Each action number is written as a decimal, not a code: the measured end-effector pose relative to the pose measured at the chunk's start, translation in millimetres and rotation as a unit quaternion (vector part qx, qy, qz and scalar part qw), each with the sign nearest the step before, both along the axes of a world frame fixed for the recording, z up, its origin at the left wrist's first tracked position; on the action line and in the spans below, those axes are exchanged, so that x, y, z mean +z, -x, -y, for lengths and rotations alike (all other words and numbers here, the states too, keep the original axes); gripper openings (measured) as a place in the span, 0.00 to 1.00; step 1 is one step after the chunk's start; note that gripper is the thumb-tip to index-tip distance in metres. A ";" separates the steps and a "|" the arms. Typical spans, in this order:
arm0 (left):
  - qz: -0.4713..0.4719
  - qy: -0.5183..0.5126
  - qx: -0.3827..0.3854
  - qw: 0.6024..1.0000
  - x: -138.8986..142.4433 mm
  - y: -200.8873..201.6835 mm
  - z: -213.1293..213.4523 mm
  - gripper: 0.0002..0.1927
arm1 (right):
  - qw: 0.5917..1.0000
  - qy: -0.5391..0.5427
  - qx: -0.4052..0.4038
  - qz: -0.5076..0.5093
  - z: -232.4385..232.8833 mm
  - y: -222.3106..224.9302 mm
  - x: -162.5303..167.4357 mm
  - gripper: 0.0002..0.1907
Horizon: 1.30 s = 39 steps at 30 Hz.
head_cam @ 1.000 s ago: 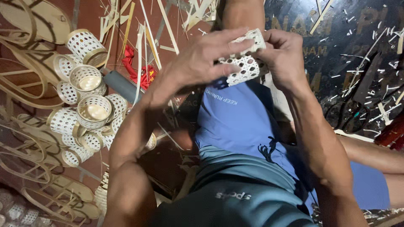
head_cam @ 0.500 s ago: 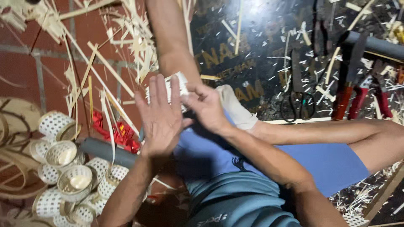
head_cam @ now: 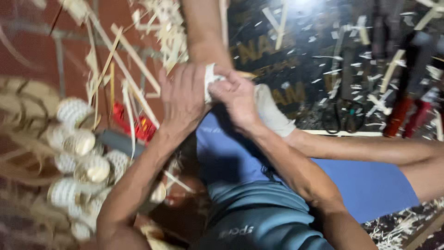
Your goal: The person sits on the floor assembling perforated woven cane baskets. They press a woven cane sheet around a bamboo rim, apply glue from a squeeze bottle to the rim, fit the woven panel and bamboo rings together, and trim and adjust the edges by hand.
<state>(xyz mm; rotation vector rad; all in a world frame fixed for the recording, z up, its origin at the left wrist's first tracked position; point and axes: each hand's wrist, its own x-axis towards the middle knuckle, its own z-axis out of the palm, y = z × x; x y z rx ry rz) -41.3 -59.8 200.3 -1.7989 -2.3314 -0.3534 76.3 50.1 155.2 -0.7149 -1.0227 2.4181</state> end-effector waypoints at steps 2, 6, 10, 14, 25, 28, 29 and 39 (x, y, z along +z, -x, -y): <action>0.081 -0.004 0.025 0.996 -5.9 11.1 6.9 0.46 | 0.971 -0.223 0.013 0.090 -18.7 -8.3 5.1 0.19; 0.288 -0.157 0.040 0.944 -10.7 28.1 19.3 0.59 | 0.968 -0.242 -0.061 0.026 -52.4 -27.1 -1.7 0.21; 0.328 -0.200 -0.073 0.920 -6.3 18.0 6.2 0.65 | 0.967 -0.243 -0.050 -0.059 -47.7 -47.7 -3.5 0.26; 0.344 -0.238 -0.127 0.900 -4.0 -11.0 -27.4 0.62 | 0.956 -0.263 -0.049 -0.124 -44.7 -74.0 21.8 0.47; 0.399 -0.335 -0.139 0.842 -6.5 -51.6 -62.6 0.43 | 0.946 -0.307 -0.070 -0.080 -56.3 -82.2 52.1 0.81; 0.424 -0.320 -0.137 0.836 -1.3 -60.9 -67.2 0.42 | 0.932 -0.337 -0.067 -0.115 -61.5 -80.3 69.4 0.77; 0.396 -0.284 -0.130 0.863 0.9 -62.5 -66.7 0.42 | 0.927 -0.354 -0.061 -0.107 -60.1 -79.4 77.8 0.75; 0.458 -0.136 -0.230 0.848 9.7 -56.9 -75.3 0.51 | 0.924 -0.375 -0.073 -0.035 -87.4 -81.1 74.7 0.48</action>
